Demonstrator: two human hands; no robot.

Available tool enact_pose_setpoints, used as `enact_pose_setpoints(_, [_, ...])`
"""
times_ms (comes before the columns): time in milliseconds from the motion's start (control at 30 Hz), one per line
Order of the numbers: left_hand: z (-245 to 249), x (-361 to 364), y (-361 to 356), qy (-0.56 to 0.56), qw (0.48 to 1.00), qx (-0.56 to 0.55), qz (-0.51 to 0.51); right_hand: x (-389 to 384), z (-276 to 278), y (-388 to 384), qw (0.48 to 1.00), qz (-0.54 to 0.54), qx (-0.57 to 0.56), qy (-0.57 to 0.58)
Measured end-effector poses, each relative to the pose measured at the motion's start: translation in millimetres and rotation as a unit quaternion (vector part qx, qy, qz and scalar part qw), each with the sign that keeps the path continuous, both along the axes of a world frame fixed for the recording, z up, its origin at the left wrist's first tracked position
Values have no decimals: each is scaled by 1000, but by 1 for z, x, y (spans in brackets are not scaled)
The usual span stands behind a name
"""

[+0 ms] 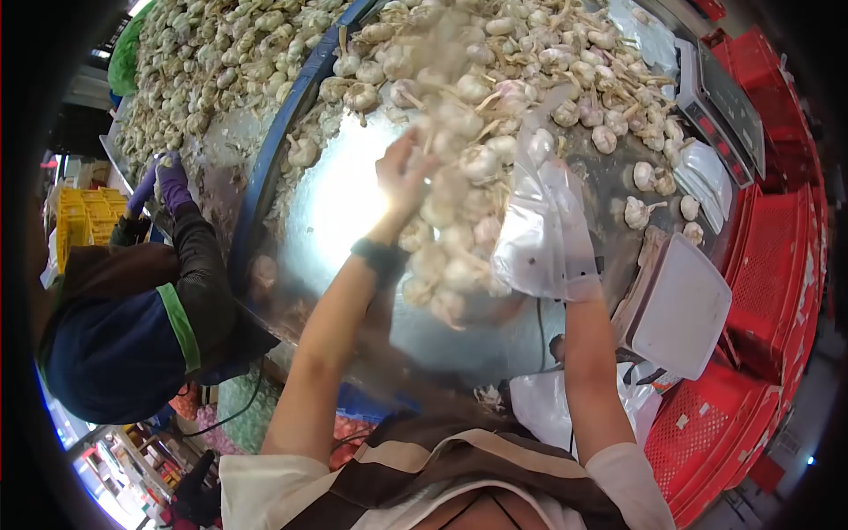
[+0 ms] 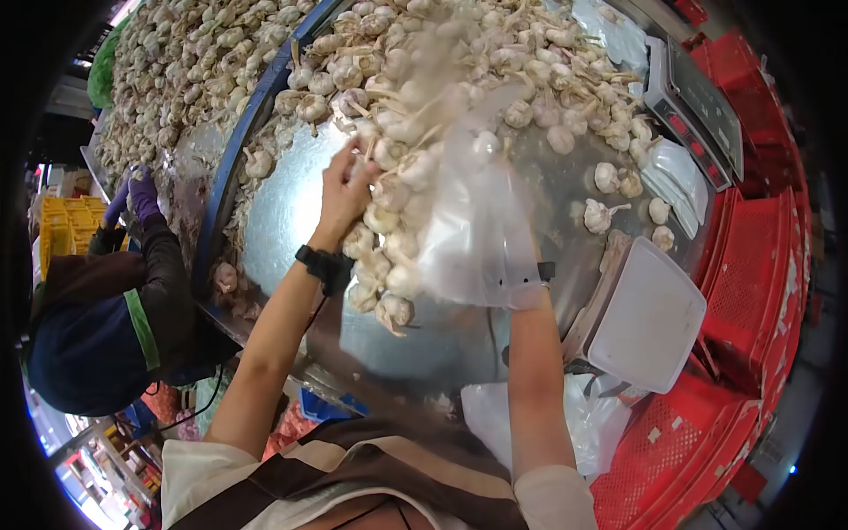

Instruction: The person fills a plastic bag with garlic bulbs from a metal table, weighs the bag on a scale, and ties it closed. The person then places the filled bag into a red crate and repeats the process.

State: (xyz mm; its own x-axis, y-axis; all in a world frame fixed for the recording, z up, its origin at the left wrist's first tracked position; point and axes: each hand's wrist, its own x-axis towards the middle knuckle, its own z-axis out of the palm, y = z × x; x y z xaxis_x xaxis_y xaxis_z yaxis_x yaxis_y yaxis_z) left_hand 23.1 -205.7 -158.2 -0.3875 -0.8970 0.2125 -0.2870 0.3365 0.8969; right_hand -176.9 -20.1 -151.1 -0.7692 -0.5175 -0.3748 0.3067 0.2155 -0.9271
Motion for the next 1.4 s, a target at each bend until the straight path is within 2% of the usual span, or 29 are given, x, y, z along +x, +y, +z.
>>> enact_pose_setpoints(67, [9, 4, 29, -42, 999, -2, -25, -3, -3, -28, 999, -17, 15, -43])
enact_pose_setpoints(100, [14, 10, 37, -71, 994, 36, -78, 18, 4, 17, 997, -26, 23, -65])
enact_pose_setpoints(167, [23, 32, 52, -107, 988, -72, -82, 7, 8, 55, 992, -44, 39, -109])
enact_pose_setpoints(233, [54, 72, 45, -221, 964, -3, -149, -6, 11, 78, 985, -62, 55, -152])
enact_pose_setpoints(267, [86, 88, 52, -340, 922, -35, -183, -1, 11, 88, 984, -64, 59, -154])
enact_pose_setpoints(300, [111, 106, 62, -452, 863, -69, -215, 8, 12, 102, 995, -47, 75, -40])
enact_pose_setpoints(367, [110, 147, 84, -590, 786, 96, -159, 32, 17, 129, 976, -9, 105, 188])
enact_pose_setpoints(400, [108, 156, 95, -590, 786, 96, -159, 47, 23, 132, 987, -129, -11, -96])
enact_pose_setpoints(433, [105, 165, 106, -598, 764, 107, -215, 62, 30, 137, 987, -69, -31, -143])
enact_pose_setpoints(467, [97, 175, 115, -605, 740, 118, -269, 69, -15, 158, 982, -9, -109, -152])
enact_pose_setpoints(500, [49, 193, 127, -588, 762, 95, -254, 90, 21, 131, 955, -32, -32, -293])
enact_pose_setpoints(567, [19, 178, 139, -421, 835, -193, -296, 97, -13, 117, 973, -19, -134, -185])
enact_pose_setpoints(600, [20, 165, 138, -420, 836, -195, -296, 86, -12, 111, 973, -19, -135, -184])
enact_pose_setpoints(633, [24, 151, 137, -396, 877, -35, -270, 69, -9, 110, 968, 192, 117, 115])
enact_pose_setpoints(667, [32, 144, 141, -361, 893, 128, -236, 55, -4, 114, 770, 367, 346, 391])
enact_pose_setpoints(733, [85, 136, 145, -391, 888, 68, -233, 31, 30, 122, 774, 335, 329, 425])
enact_pose_setpoints(767, [113, 131, 147, -420, 877, 8, -233, 28, 62, 123, 805, 255, 385, 373])
enact_pose_setpoints(800, [129, 119, 155, -395, 881, 144, -215, 34, 117, 122, 766, 266, 449, 375])
enact_pose_setpoints(833, [150, 107, 168, -455, 815, 43, -355, -2, 67, 159, 881, 88, 302, 353])
enact_pose_setpoints(867, [126, 110, 188, -289, 846, 82, -440, -3, 87, 167, 879, 24, 252, 405])
enact_pose_setpoints(900, [103, 107, 207, -194, 814, 52, -545, -3, 110, 177, 974, -55, 16, 217])
enact_pose_setpoints(933, [108, 91, 223, -251, 732, 154, -614, -3, 128, 188, 967, -127, -223, 5])
enact_pose_setpoints(1033, [61, 65, 250, -237, 725, 29, -646, 3, 149, 224, 954, -139, -267, 1])
enact_pose_setpoints(1100, [50, 44, 240, -159, 805, -193, -538, 13, 164, 239, 951, -156, -268, -9])
enact_pose_setpoints(1233, [56, 32, 226, -256, 817, -211, -472, 41, 176, 259, 951, -177, -252, -16])
enact_pose_setpoints(1267, [68, 32, 225, -226, 862, -119, -438, 48, 164, 271, 966, -113, -171, 157])
enact_pose_setpoints(1333, [96, 28, 230, -80, 935, -4, -347, 63, 142, 273, 971, -45, -167, 163])
enact_pose_setpoints(1367, [122, 28, 233, -79, 934, -5, -349, 76, 134, 270, 973, 24, -161, 166])
enact_pose_setpoints(1400, [151, 30, 236, -55, 937, 120, -324, 94, 126, 262, 984, 11, -152, 94])
